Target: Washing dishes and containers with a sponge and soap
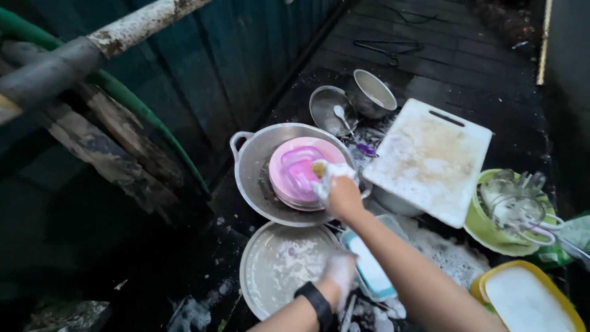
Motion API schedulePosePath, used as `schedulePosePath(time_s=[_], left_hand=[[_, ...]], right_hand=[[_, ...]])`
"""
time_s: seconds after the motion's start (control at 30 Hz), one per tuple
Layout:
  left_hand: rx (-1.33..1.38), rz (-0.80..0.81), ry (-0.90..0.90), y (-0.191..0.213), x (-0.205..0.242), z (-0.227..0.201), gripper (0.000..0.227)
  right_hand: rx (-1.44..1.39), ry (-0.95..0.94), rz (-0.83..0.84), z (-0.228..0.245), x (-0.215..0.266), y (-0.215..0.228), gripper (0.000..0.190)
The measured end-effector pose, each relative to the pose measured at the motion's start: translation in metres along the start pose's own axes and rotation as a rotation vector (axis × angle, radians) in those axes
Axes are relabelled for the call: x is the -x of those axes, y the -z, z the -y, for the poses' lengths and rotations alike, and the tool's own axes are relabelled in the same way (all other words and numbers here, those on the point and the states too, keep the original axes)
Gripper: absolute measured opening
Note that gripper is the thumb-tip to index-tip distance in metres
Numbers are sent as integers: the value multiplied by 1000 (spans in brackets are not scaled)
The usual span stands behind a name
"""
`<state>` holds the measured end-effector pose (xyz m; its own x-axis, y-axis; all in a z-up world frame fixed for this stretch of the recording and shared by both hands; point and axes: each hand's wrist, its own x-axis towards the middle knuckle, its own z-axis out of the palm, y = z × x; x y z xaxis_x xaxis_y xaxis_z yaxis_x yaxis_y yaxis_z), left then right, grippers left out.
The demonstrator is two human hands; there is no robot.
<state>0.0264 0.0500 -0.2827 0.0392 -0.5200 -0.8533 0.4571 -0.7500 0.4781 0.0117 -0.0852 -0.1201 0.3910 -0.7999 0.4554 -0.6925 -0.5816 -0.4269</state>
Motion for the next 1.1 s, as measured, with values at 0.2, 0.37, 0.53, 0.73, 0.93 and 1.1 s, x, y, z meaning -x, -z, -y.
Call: schedulePosePath(time_s=[0.2,0.37,0.53,0.73,0.93,1.1], left_hand=[[-1173,135,-948,-29,87,38,30],[-1838,57,-1133,-43,22,97,19],[-2037,71,-1208,-44,15,78,22],[-2177,17,-1206,-50,45,49,16],[-2210,63,-1137,-64,78,18,23],[-2019,127,-1076,-80,121,-25,59]], right_hand=[[-133,-227,178,-82,54,90,37],[229,-357,519,-199,153,182,30],[344,-700,756,-268,258,227,41],[446,-855,650,-314,339,207,50],[468,-785,458,-341,389,175,54],[536,-865,537,-418,461,129,47]])
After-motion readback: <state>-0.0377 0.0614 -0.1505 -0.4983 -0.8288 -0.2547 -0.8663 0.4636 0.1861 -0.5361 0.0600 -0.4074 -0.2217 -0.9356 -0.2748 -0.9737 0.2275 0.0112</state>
